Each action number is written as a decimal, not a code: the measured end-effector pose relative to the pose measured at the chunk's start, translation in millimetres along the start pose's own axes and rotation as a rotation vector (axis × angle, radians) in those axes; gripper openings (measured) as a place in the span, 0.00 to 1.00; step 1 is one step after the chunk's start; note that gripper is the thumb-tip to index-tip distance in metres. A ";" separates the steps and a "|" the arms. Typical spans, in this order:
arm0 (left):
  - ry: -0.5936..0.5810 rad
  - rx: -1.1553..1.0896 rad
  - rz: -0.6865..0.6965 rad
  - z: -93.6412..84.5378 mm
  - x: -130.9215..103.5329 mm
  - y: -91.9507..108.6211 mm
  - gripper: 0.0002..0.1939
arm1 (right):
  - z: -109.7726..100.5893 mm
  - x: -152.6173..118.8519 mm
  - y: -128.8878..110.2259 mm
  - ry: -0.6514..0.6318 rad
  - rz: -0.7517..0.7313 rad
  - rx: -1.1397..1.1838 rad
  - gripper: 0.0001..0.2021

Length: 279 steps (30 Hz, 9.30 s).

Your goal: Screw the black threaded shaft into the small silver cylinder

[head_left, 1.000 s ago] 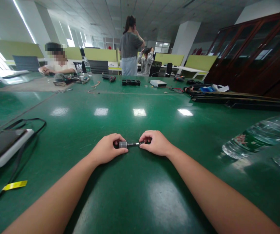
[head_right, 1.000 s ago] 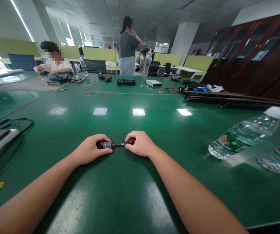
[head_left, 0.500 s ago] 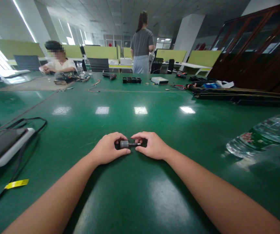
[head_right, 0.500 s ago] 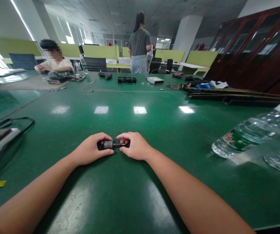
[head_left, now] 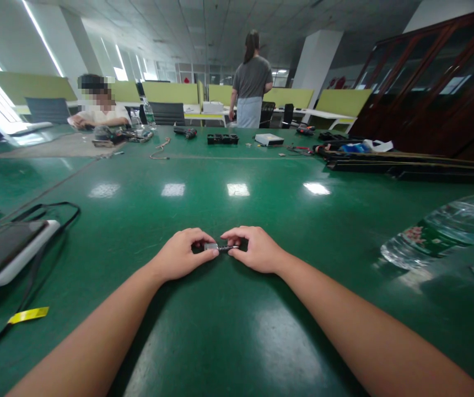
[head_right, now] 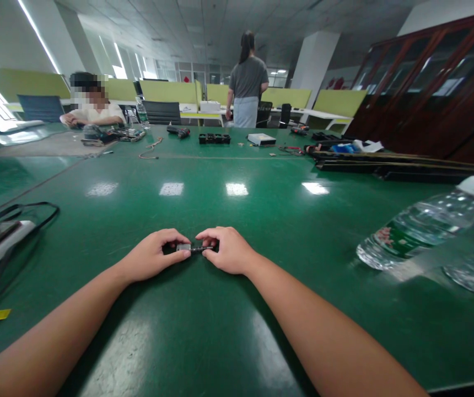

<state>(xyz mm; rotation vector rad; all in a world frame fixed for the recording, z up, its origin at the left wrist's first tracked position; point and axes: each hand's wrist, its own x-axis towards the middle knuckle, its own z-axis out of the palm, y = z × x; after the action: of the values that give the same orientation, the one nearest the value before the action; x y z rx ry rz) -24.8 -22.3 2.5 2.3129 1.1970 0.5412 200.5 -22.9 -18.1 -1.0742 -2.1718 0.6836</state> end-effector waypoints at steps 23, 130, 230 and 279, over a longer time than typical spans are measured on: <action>-0.003 -0.012 -0.015 -1.1 0.8 2.7 0.14 | 0.0 2.7 -6.4 -0.046 -0.077 -0.118 0.08; 0.003 -0.043 -0.045 0.2 0.7 -1.2 0.16 | -8.3 -3.4 -1.9 -0.031 0.019 0.010 0.20; -0.022 -0.042 -0.031 -2.1 0.5 -1.2 0.15 | -13.7 -0.3 -2.4 -0.056 -0.004 -0.110 0.06; -0.020 -0.055 -0.060 -0.1 0.8 -3.7 0.15 | -14.5 -0.4 3.6 -0.099 0.074 0.283 0.23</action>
<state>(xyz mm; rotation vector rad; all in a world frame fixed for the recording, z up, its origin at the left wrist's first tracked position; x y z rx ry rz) -26.8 -19.8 0.7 2.2238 1.2232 0.5223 212.9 -18.8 -10.7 -0.9918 -2.0463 1.0620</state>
